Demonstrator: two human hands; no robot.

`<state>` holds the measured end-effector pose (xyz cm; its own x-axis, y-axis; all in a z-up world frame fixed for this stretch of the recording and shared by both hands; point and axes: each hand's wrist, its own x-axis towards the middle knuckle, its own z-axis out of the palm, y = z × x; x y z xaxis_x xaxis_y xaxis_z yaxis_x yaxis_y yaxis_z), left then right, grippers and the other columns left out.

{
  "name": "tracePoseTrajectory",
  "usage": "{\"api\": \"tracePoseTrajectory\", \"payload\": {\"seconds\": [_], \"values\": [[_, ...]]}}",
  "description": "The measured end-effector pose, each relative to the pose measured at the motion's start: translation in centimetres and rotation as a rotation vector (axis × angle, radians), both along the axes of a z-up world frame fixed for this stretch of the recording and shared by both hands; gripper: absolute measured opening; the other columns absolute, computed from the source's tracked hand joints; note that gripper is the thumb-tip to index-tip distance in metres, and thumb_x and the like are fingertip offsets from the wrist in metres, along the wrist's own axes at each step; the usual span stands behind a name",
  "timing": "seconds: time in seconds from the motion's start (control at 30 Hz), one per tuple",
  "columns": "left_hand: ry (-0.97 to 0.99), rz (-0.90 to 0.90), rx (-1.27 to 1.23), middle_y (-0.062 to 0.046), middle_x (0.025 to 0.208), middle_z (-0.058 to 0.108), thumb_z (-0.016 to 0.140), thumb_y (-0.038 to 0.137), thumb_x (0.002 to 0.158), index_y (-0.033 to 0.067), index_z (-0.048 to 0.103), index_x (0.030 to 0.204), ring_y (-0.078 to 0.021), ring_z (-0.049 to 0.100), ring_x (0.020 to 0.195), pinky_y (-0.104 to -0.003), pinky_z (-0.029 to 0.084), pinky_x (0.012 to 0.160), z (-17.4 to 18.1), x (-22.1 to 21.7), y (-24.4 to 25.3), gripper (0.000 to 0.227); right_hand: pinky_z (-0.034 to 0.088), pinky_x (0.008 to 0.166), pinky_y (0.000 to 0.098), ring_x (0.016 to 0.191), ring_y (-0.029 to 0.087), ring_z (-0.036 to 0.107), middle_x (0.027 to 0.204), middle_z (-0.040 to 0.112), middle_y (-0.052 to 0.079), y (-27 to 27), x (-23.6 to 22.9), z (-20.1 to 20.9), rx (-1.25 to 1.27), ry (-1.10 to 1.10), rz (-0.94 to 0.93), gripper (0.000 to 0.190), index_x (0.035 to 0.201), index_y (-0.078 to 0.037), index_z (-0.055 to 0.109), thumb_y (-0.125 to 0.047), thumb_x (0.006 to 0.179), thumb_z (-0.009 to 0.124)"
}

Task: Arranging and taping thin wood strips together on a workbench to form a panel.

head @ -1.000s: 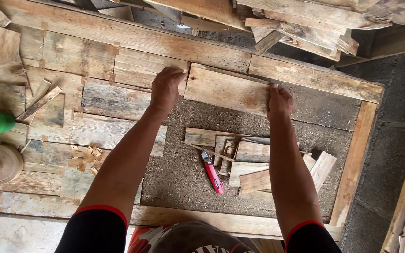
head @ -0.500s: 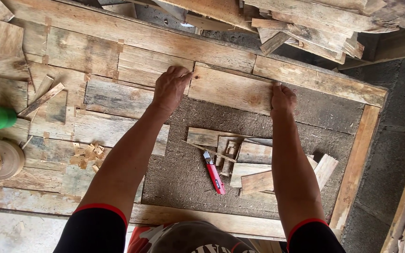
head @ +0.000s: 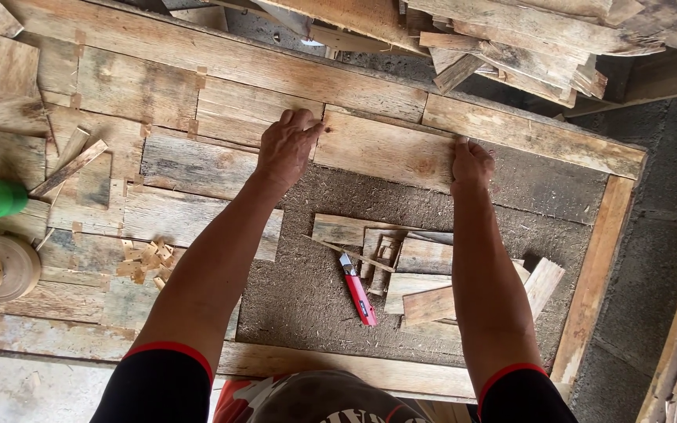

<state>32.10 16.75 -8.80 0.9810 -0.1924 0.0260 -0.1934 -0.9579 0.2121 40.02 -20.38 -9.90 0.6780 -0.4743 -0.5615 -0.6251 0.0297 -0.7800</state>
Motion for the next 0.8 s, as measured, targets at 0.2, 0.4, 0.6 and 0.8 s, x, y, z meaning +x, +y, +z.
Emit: {"api": "tracePoseTrajectory", "payload": {"seconds": [0.2, 0.4, 0.6, 0.8], "values": [[0.007, 0.015, -0.034, 0.0, 0.129, 0.061, 0.071, -0.01, 0.081, 0.0257, 0.07, 0.133, -0.0204, 0.057, 0.112, -0.026, 0.059, 0.08, 1.0, -0.1, -0.1, 0.063, 0.062, 0.062, 0.0271, 0.068, 0.012, 0.068, 0.086, 0.076, 0.007, 0.3, 0.1, 0.5, 0.017, 0.023, -0.031, 0.018, 0.092, -0.006, 0.076, -0.023, 0.096, 0.073], [-0.051, 0.007, -0.051, -0.001, 0.128, 0.062, 0.07, -0.011, 0.081, 0.0271, 0.07, 0.134, -0.0198, 0.056, 0.109, -0.025, 0.059, 0.081, 0.3, -0.1, 0.1, 0.066, 0.065, 0.064, 0.0269, 0.07, 0.012, 0.072, 0.086, 0.077, 0.007, -0.2, 0.3, -0.5, 0.081, -0.022, -0.06, 0.017, 0.092, -0.005, 0.075, -0.022, 0.097, 0.072], [-0.038, 0.01, -0.015, -0.001, 0.128, 0.06, 0.074, 0.0, 0.09, 0.0268, 0.069, 0.135, -0.019, 0.055, 0.111, -0.025, 0.059, 0.082, -0.8, -0.1, 0.2, 0.053, 0.062, 0.061, 0.0271, 0.068, 0.011, 0.069, 0.085, 0.076, 0.007, -0.2, 0.3, -0.4, 0.026, 0.003, -0.024, 0.018, 0.091, -0.006, 0.076, -0.023, 0.097, 0.072], [0.063, -0.007, 0.001, -0.006, 0.126, 0.054, 0.083, 0.038, 0.083, 0.0183, 0.067, 0.134, -0.0242, 0.052, 0.114, -0.031, 0.058, 0.084, 2.0, 0.1, -0.3, 0.057, 0.062, 0.061, 0.0273, 0.067, 0.012, 0.069, 0.084, 0.076, 0.007, -0.4, 0.4, -0.9, 0.019, -0.026, -0.006, 0.019, 0.09, -0.006, 0.077, -0.022, 0.097, 0.072]]}}
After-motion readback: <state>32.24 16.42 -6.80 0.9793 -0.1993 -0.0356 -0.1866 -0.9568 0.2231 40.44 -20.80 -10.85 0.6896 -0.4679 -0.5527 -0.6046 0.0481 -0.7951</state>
